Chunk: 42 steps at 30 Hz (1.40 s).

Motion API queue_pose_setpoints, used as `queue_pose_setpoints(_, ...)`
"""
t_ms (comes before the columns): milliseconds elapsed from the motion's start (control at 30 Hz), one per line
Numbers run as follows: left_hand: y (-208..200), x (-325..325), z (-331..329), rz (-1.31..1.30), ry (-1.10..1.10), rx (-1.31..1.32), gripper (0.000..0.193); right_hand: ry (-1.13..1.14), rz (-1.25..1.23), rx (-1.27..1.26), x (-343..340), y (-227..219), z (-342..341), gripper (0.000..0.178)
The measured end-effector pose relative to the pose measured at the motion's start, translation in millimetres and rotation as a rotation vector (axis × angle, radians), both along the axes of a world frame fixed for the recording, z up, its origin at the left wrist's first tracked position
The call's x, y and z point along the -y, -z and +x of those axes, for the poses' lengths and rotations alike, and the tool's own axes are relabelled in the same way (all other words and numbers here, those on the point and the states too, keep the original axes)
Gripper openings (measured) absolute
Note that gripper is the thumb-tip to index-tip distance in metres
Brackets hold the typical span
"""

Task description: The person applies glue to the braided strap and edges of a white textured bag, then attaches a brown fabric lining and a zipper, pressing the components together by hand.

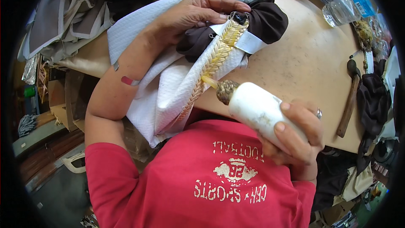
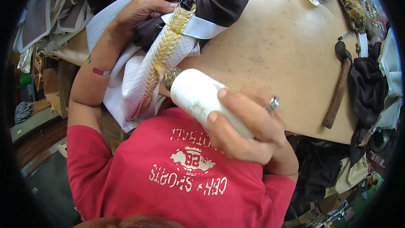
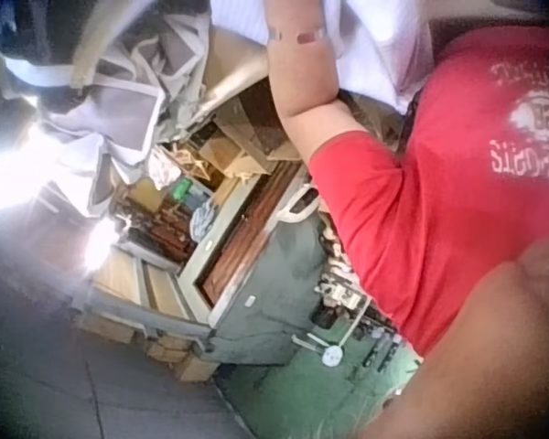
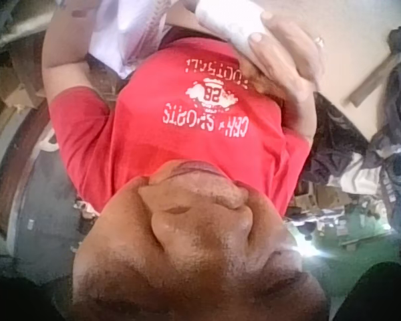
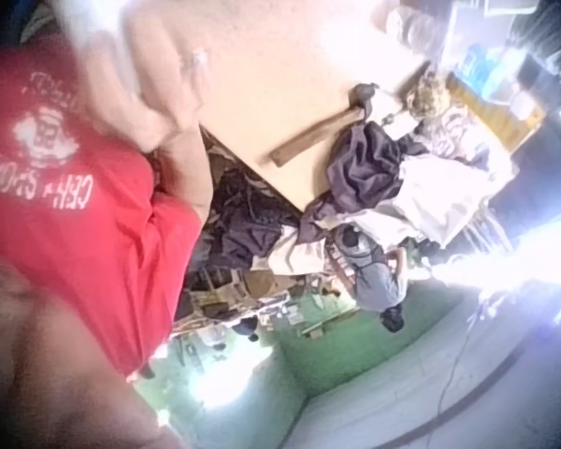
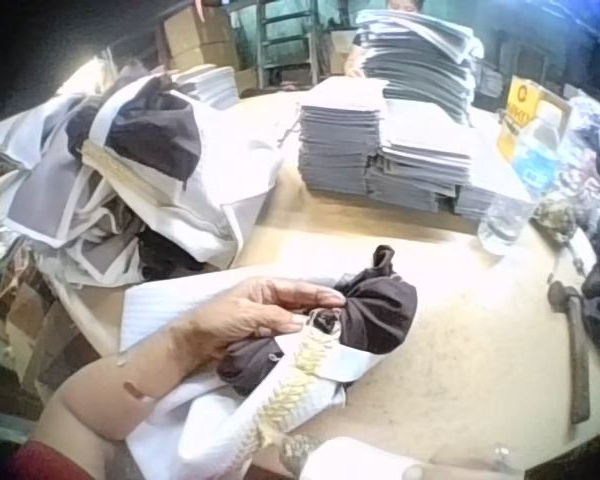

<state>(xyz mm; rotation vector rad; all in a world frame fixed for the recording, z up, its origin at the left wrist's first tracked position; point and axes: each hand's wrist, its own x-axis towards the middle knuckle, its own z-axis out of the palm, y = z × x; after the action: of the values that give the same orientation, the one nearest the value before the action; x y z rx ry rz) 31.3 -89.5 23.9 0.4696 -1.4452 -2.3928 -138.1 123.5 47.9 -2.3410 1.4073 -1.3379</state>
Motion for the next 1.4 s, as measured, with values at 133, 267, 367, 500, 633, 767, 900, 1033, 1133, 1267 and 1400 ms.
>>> queue_pose_setpoints(133,-2.0,-0.4,-0.7,0.006,0.004,0.025,0.038,0.181,-0.068,-0.022,7.2,-1.1,-3.6,0.044)
queue_pose_setpoints(267,-3.9,-1.9,-0.2,0.023,0.006,0.014,0.039,0.050,-0.066,-0.001,7.8,-3.1,-4.0,0.042)
queue_pose_setpoints(367,-4.5,-2.8,0.3,0.023,-0.003,0.023,0.038,0.134,-0.096,-0.022,13.4,-3.8,-2.7,0.042)
queue_pose_setpoints(500,-2.9,-0.8,-1.0,0.068,0.033,-0.005,0.038,0.167,-0.102,-0.013,14.9,-7.5,-4.0,0.042)
queue_pose_setpoints(633,-2.1,-0.6,0.0,0.007,0.038,0.014,0.043,0.040,0.003,0.136,9.4,-11.3,0.3,0.039)
queue_pose_setpoints(767,-3.1,-1.6,0.2,-0.013,0.010,0.044,0.043,0.118,-0.031,0.203,13.7,-8.1,-5.2,0.044)
queue_pose_setpoints(900,-4.2,-1.5,0.0,-0.066,0.014,0.026,0.043,0.234,-0.132,0.025,23.4,-7.4,-17.1,0.047)
queue_pose_setpoints(1033,-1.9,-2.3,-0.9,-0.002,-0.001,0.020,0.037,0.076,-0.078,0.145,9.2,1.1,-11.1,0.041)
queue_pose_setpoints(1133,-2.3,-1.5,0.1,-0.020,-0.008,0.019,0.038,0.062,-0.073,0.092,6.4,4.4,-8.4,0.038)
queue_pose_setpoints(1267,-1.2,-1.2,0.7,-0.004,0.015,0.013,0.042,0.035,0.011,0.257,9.8,13.7,-16.8,0.042)
queue_pose_setpoints(1400,-5.4,-4.0,0.3,-0.022,0.015,0.023,0.043,0.169,0.216,0.776,-3.6,35.0,-38.8,0.044)
